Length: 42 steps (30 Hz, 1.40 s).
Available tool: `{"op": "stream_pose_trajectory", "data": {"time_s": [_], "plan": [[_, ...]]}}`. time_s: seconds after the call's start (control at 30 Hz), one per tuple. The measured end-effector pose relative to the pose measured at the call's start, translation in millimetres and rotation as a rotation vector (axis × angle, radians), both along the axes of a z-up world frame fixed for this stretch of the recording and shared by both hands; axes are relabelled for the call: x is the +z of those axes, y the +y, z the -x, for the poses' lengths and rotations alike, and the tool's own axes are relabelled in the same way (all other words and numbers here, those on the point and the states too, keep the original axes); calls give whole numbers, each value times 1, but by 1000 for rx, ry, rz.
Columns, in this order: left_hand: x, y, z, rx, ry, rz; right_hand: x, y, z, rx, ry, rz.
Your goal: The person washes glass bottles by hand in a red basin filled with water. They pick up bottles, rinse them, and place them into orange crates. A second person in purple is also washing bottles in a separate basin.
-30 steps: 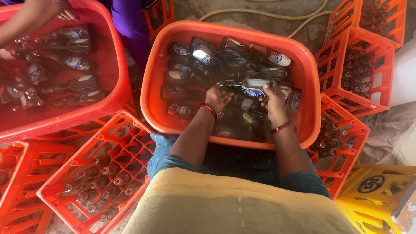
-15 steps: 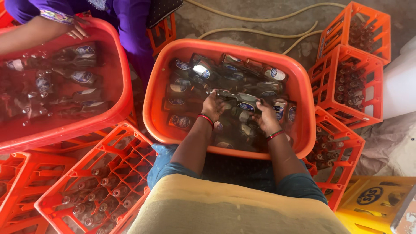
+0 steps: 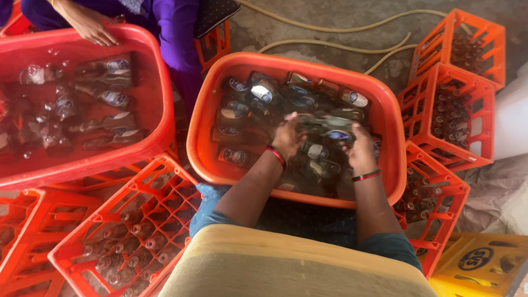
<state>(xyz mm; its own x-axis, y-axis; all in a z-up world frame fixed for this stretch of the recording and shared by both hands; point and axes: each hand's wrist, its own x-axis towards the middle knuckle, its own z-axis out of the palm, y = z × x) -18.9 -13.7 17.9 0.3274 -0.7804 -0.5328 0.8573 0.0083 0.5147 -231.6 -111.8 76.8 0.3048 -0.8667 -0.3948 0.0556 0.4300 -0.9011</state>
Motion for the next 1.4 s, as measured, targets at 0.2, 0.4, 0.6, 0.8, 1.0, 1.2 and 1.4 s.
{"op": "stream_pose_trajectory", "data": {"time_s": [0.2,0.4,0.6,0.8,1.0,1.2,1.4], "plan": [[4,-5,5,-74,48,86,61,25,-3,-112,110,287],[31,10,5,-71,105,35,102,58,-16,-132,-48,669],[49,19,14,-128,87,77,110,64,-18,-160,58,832],[47,22,15,-139,97,63,104,67,-19,-148,127,1012],[52,19,21,-193,94,40,120,82,-23,-135,106,1069],[56,20,18,-225,89,-37,145,106,-27,-140,414,1242],[50,20,19,-215,76,-63,156,117,-29,-109,469,1349]]}}
